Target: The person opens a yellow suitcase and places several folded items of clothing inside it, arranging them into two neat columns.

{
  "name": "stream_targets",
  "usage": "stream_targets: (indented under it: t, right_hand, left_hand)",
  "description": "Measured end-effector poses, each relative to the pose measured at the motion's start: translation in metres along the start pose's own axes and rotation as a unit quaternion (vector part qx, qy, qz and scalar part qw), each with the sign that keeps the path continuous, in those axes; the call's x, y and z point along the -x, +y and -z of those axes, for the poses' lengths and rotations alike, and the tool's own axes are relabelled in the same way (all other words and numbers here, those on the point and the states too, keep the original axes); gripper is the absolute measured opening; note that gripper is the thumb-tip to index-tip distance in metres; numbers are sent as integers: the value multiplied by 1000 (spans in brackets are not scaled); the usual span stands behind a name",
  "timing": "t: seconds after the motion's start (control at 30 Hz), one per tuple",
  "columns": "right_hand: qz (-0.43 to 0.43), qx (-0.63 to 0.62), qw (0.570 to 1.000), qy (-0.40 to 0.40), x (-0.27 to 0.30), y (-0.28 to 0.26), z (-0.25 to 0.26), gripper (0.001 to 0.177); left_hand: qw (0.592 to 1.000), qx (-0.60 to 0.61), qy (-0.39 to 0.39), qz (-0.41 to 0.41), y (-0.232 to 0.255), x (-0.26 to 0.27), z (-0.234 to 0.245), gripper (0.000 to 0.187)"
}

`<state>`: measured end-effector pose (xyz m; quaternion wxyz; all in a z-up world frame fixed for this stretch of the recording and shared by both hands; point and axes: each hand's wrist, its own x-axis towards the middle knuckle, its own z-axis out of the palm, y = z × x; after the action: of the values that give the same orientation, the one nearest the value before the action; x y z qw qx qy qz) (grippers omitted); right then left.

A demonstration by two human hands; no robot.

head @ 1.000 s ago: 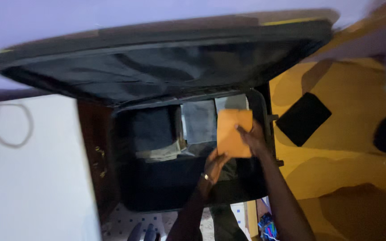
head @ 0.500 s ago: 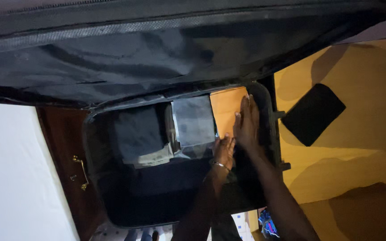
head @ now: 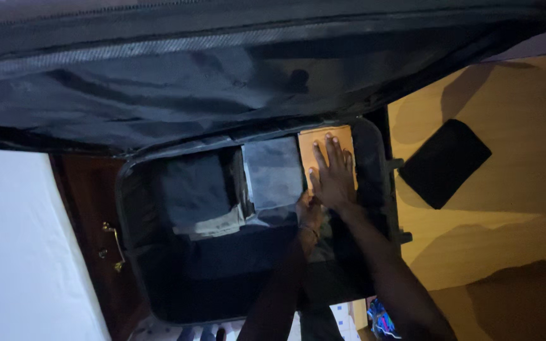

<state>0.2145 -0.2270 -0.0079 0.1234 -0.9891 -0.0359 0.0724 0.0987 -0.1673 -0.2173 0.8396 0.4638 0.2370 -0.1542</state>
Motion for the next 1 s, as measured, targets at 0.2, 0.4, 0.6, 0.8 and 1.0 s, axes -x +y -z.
stream_targets:
  t: [0.2, 0.4, 0.6, 0.8, 1.0]
  right_hand:
    - [-3, 16, 1000, -2, 0, -3, -4, 76]
    - [-11, 60, 998, -20, -4, -5, -4, 76]
    - [0, 16, 999, 29, -3, -7, 3, 70]
    - [8, -1, 999, 36, -2, -5, 2, 71]
    - [5, -15, 999, 46, 0, -3, 1, 73]
  left_hand:
    - [990, 127, -1, 57, 3, 12, 0, 21]
    - [967, 205, 1, 151, 13, 42, 15, 40]
    - [954, 185, -102, 214, 43, 93, 52, 58]
    - [960, 159, -72, 218, 66, 106, 62, 60]
    - [963, 134, -89, 215, 96, 110, 49, 61]
